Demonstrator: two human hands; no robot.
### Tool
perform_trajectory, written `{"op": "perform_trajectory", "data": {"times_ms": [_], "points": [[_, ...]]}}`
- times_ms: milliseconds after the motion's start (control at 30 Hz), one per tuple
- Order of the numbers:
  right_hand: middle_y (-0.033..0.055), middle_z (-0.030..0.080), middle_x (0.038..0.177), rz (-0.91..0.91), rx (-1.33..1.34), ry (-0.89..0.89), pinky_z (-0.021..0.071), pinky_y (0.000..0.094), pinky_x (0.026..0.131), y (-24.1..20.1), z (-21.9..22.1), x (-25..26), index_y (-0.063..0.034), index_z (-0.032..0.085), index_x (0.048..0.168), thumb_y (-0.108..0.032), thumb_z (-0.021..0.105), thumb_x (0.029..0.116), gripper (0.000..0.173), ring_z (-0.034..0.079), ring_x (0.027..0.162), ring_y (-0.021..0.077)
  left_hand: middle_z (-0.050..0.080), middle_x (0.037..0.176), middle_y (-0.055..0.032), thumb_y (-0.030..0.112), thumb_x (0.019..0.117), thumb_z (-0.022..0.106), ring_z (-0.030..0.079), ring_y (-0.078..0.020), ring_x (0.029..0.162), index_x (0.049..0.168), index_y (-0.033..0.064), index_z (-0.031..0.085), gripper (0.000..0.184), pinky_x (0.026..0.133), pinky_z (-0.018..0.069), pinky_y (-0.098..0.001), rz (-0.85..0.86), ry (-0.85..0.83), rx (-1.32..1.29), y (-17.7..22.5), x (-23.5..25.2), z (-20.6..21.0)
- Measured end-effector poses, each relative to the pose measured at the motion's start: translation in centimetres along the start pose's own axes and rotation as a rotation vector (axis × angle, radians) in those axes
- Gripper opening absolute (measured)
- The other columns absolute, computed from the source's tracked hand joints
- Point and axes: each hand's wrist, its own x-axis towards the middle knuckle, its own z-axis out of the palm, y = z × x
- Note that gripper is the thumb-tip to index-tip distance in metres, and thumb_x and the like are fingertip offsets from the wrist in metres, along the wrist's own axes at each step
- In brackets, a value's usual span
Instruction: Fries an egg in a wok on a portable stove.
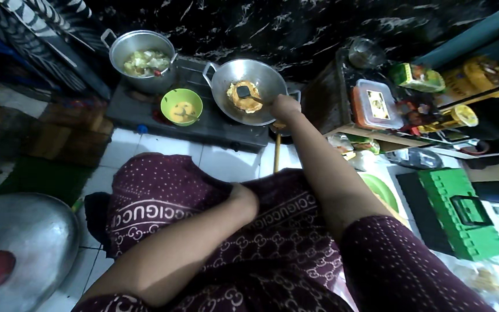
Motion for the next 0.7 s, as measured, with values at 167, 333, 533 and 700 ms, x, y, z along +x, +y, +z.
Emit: {"op": "perform_trajectory", "data": {"times_ms": [167, 333, 533, 700], "points": [[0.0242, 0.067, 0.129, 0.008, -0.034, 0.007, 0.0476, 0.0706, 0.094, 0.4, -1.4, -1.3, -0.0046, 0.070, 0.124, -0.027, 0.056, 0.1033, 0.033, 0.062, 0.123, 0.0451, 0.064, 0.122, -0.0282, 0.006, 0.0988, 0.056, 0.061, -0.0490, 0.116, 0.122, -0.0027, 0.062, 0.025, 0.092, 0.0486, -0.0668, 0.028, 0.011, -0.030, 0.0, -0.6, -0.1], [0.0246, 0.066, 0.131, 0.001, -0.023, -0.063, 0.0460, 0.0697, 0.097, 0.6, -0.7, -1.1, -0.0013, 0.069, 0.122, -0.030, 0.051, 0.1074, 0.037, 0.061, 0.126, 0.0440, 0.064, 0.123, -0.0261, 0.007, 0.0993, 0.057, 0.061, -0.0464, 0.117, 0.121, -0.0013, 0.063, 0.024, 0.092, 0.0498, -0.0641, 0.022, -0.002, 0.026, 0.1, -0.6, -0.1], [0.0229, 0.067, 0.129, 0.001, -0.022, -0.056, 0.0466, 0.0689, 0.096, 0.5, -0.6, -1.0, -0.0026, 0.071, 0.119, -0.031, 0.050, 0.1077, 0.037, 0.062, 0.125, 0.0424, 0.063, 0.124, -0.0262, 0.008, 0.1005, 0.055, 0.061, -0.0462, 0.118, 0.125, -0.0007, 0.060, 0.027, 0.093, 0.0498, -0.0637, 0.002, -0.015, 0.025, 0.2, -0.6, -0.2], [0.0244, 0.068, 0.124, -0.055, -0.008, -0.012, 0.0467, 0.0712, 0.094, 1.2, -1.5, -1.3, -0.0051, 0.072, 0.120, -0.036, 0.053, 0.1068, 0.038, 0.063, 0.120, 0.0450, 0.067, 0.121, -0.0235, 0.010, 0.1004, 0.056, 0.063, -0.0428, 0.116, 0.119, -0.0017, 0.066, 0.025, 0.099, 0.0466, -0.0648, 0.041, 0.020, -0.040, 0.0, -1.0, 0.5]]}}
